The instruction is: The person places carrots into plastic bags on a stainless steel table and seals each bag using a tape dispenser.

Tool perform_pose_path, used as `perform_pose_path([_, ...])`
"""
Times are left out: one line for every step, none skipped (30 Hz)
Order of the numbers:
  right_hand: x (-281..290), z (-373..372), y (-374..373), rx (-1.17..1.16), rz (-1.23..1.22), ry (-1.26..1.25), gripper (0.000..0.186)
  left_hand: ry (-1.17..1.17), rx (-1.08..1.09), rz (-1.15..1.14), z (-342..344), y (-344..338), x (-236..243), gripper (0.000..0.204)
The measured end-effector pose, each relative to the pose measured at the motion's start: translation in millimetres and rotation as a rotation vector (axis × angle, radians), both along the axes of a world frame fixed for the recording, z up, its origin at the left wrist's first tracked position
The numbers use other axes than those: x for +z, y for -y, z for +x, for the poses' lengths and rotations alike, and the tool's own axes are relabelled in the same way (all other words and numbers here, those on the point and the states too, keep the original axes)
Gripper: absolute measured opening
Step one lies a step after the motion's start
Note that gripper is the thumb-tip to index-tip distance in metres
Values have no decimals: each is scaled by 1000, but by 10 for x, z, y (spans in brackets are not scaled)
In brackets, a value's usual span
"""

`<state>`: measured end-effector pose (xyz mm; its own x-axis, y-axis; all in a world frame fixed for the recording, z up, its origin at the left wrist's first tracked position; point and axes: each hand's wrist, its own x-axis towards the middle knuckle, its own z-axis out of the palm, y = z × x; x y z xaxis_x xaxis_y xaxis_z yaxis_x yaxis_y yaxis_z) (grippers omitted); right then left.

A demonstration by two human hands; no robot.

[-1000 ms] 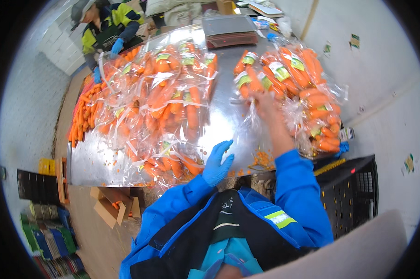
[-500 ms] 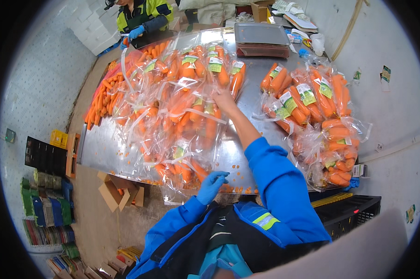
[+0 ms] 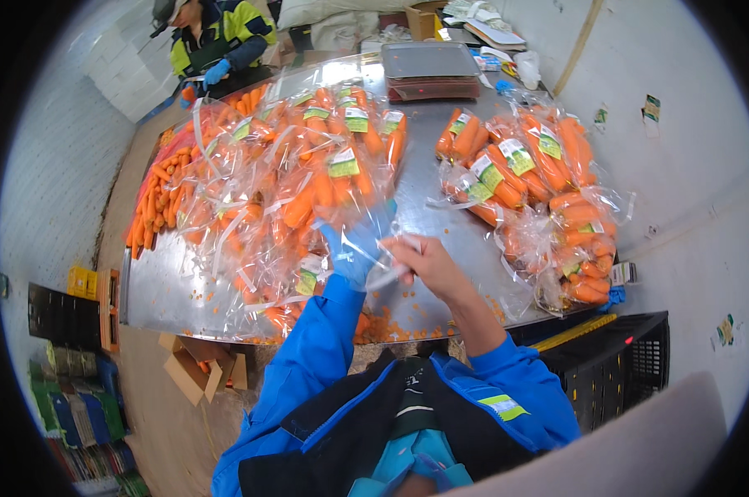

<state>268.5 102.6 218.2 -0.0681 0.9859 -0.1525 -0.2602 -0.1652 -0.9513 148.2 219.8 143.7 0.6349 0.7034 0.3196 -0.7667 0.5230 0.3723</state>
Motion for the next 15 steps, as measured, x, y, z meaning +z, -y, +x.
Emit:
perform_pose_path([12,13,141,60,-15,56,27,30,-38,-37,11,-27,69,58])
perform_pose_path([-65,14,280,72,-34,-41,28,58,-81,-79,11,-33,122,58])
perform_pose_path([-246,22,407,83,-50,-139,29,82,-128,-125,13,-15,147,57])
perform_pose_path([-423,54,521,92,-63,-237,29,116,-196,-175,33,50,167,57])
perform_pose_path([-622,127,632,164,-98,-453,39,146,-271,-217,46,133,198,56])
perform_pose_path([-720,84,638,72,-172,-651,42,180,-335,-267,22,243,212,56])
perform_pose_path([-791,33,634,-35,-244,-843,46,224,-410,-319,38,344,196,55])
perform_pose_path([-852,-32,618,-143,-312,-1035,51,273,-488,-376,45,476,168,55])
perform_pose_path([-875,-158,517,-120,-330,-1031,61,317,-558,-439,23,616,178,54])
perform_pose_path([-1008,-266,434,-10,-246,-1119,66,356,-623,-481,3,752,158,54])
perform_pose_path([-1209,-351,361,93,-160,-1202,71,401,-693,-538,-17,890,141,53])
perform_pose_path([-1402,-434,323,132,-125,-1340,75,442,-760,-591,-37,1017,121,52])
perform_pose_path([-1602,-549,276,194,-107,-1478,79,470,-793,-623,-99,1125,110,52])
perform_pose_path([-1824,-672,297,180,-136,-1672,81,495,-841,-662,-130,1222,81,51])
perform_pose_path([-1832,-737,352,132,-165,-1720,82,518,-882,-696,-183,1304,56,51])
